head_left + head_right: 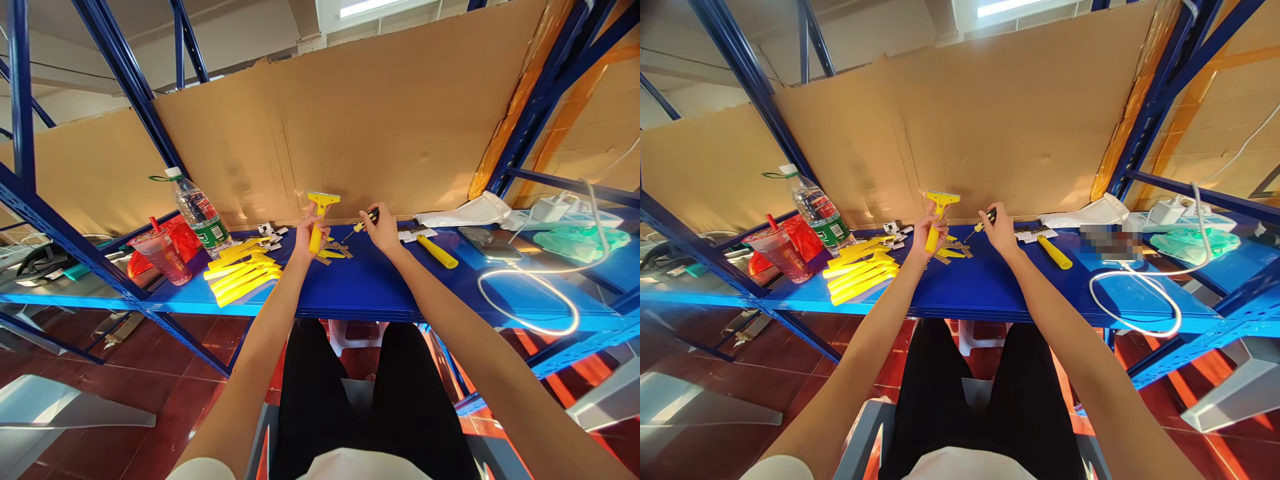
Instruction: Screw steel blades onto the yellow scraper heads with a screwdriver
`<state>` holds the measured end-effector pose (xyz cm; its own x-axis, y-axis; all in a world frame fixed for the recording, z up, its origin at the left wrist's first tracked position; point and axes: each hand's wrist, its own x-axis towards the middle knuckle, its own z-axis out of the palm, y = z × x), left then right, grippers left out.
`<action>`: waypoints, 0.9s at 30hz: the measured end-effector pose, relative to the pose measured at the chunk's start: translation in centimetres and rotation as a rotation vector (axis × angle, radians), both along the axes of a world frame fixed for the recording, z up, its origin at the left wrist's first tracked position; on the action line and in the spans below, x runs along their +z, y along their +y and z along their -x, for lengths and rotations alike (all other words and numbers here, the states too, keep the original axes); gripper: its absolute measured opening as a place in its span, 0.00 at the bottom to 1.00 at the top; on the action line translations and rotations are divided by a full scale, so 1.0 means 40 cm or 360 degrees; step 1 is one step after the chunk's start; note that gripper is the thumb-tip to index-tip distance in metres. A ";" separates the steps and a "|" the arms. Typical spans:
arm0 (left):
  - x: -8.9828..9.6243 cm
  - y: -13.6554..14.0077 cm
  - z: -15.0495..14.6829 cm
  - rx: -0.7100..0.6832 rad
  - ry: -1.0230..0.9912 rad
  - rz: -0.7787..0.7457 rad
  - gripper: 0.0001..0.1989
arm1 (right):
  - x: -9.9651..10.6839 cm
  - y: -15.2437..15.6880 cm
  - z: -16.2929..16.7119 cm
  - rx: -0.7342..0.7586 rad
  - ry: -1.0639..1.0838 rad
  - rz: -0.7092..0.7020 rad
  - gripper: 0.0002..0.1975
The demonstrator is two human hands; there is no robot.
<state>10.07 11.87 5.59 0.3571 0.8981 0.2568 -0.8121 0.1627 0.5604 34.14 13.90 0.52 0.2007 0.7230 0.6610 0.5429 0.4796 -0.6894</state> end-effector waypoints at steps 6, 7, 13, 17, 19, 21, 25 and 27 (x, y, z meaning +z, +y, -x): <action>0.011 -0.013 -0.003 0.0150 0.0124 0.0051 0.41 | -0.001 0.003 -0.001 -0.0016 0.0004 -0.0029 0.35; 0.012 -0.014 -0.003 0.0175 0.0158 0.0055 0.41 | -0.001 0.004 -0.001 -0.0019 0.0009 -0.0036 0.35; 0.012 -0.007 -0.001 0.0190 0.0198 0.0099 0.38 | 0.004 0.002 -0.006 -0.0045 0.0128 -0.0066 0.34; 0.007 0.004 0.002 0.0205 0.0141 0.0160 0.35 | 0.011 0.002 -0.014 -0.0098 0.0271 -0.0135 0.35; 0.002 0.011 0.004 0.0186 0.0091 0.0193 0.33 | 0.015 0.005 -0.021 -0.0128 0.0354 -0.0162 0.35; -0.003 0.018 0.005 0.0155 0.0056 0.0242 0.31 | 0.019 0.009 -0.030 -0.0156 0.0415 -0.0182 0.36; -0.007 0.032 -0.001 0.0070 0.0050 0.0518 0.28 | 0.029 0.015 -0.046 -0.0209 0.0517 -0.0222 0.36; -0.008 0.036 -0.006 0.0005 0.0073 0.0668 0.27 | 0.034 0.015 -0.049 -0.0212 0.0592 -0.0250 0.36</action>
<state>10.31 13.31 5.25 0.3569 0.9224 -0.1475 -0.7887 0.3821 0.4816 36.09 14.49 1.88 0.5315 0.5709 0.6258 0.3352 0.5367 -0.7743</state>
